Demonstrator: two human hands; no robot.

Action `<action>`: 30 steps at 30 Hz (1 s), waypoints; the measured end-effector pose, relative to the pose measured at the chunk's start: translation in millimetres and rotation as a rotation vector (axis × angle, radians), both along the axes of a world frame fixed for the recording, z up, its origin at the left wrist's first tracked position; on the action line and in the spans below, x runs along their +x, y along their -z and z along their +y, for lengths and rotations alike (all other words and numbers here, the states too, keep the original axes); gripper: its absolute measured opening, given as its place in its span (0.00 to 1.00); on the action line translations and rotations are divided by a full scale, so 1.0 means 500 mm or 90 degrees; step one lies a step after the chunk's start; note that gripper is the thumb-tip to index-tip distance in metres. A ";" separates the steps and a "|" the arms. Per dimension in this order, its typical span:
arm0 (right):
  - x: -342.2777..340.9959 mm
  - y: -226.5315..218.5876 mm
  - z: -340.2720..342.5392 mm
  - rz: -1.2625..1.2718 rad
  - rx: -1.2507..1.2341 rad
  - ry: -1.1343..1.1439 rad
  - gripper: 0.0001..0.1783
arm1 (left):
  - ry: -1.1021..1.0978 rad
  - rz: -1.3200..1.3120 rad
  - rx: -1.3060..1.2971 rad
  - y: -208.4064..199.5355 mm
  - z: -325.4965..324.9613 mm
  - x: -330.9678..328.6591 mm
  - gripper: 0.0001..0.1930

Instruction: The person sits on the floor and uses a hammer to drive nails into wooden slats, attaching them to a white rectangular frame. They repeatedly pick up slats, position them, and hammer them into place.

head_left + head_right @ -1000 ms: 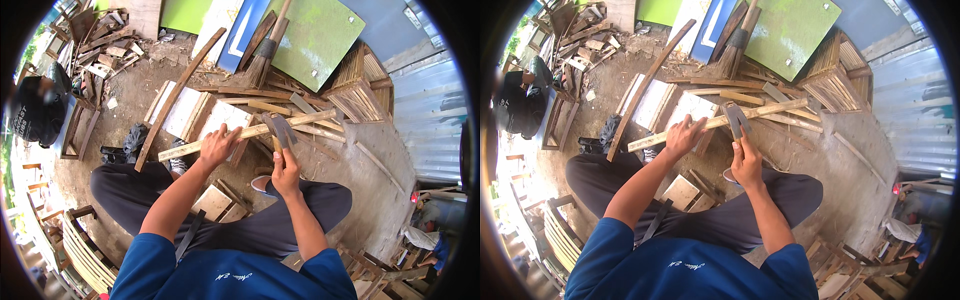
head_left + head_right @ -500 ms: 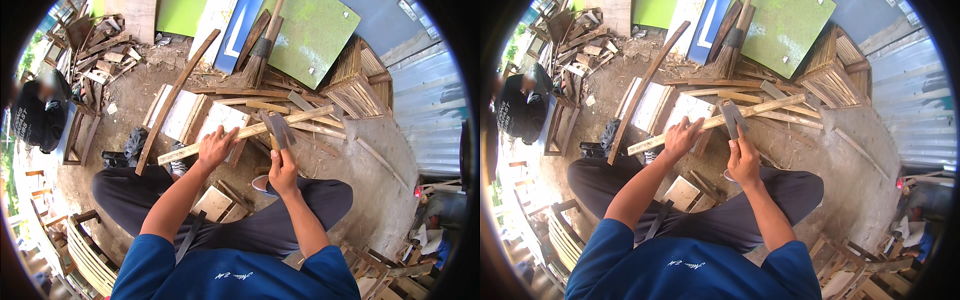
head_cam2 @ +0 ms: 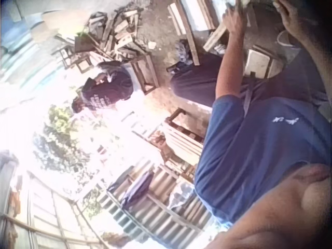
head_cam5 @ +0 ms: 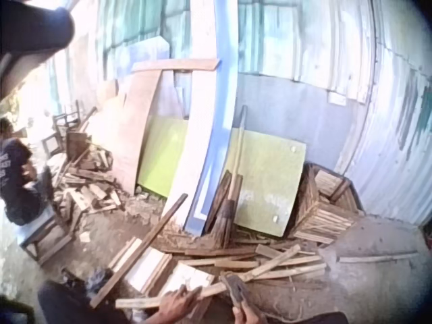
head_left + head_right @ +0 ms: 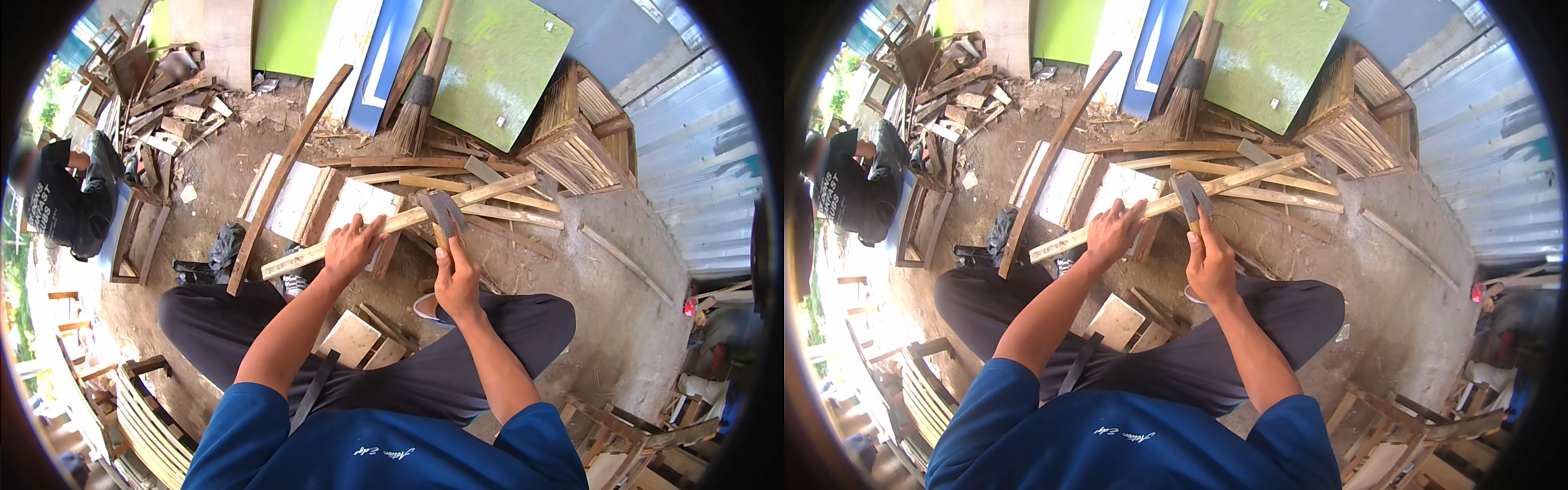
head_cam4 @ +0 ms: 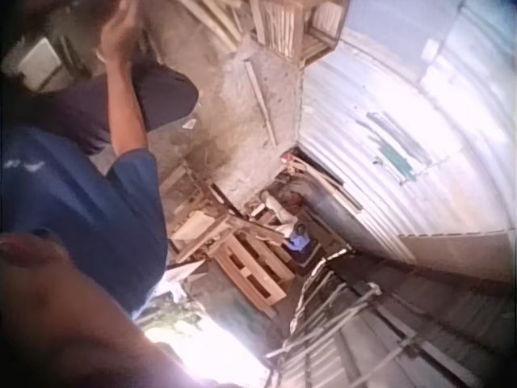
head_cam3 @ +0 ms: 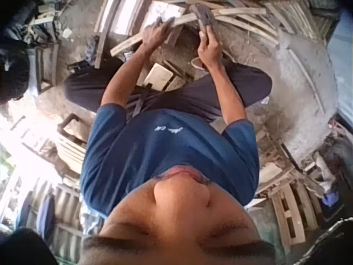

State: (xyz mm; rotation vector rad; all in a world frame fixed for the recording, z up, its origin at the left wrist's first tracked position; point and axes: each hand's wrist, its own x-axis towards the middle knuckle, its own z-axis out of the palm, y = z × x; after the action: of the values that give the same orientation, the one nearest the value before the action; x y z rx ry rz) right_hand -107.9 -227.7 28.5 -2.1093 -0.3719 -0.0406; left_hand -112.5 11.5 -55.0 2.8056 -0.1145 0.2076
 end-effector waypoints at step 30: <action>0.009 -0.108 -0.124 0.881 0.541 -0.503 0.37 | 0.101 0.150 -0.382 -0.192 -0.011 -0.029 0.18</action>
State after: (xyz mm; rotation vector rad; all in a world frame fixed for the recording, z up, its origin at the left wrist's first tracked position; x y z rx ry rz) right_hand -103.3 -289.8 82.6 -0.7004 -0.2143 1.3691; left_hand -127.0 5.8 41.0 2.1897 -0.1824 -0.1135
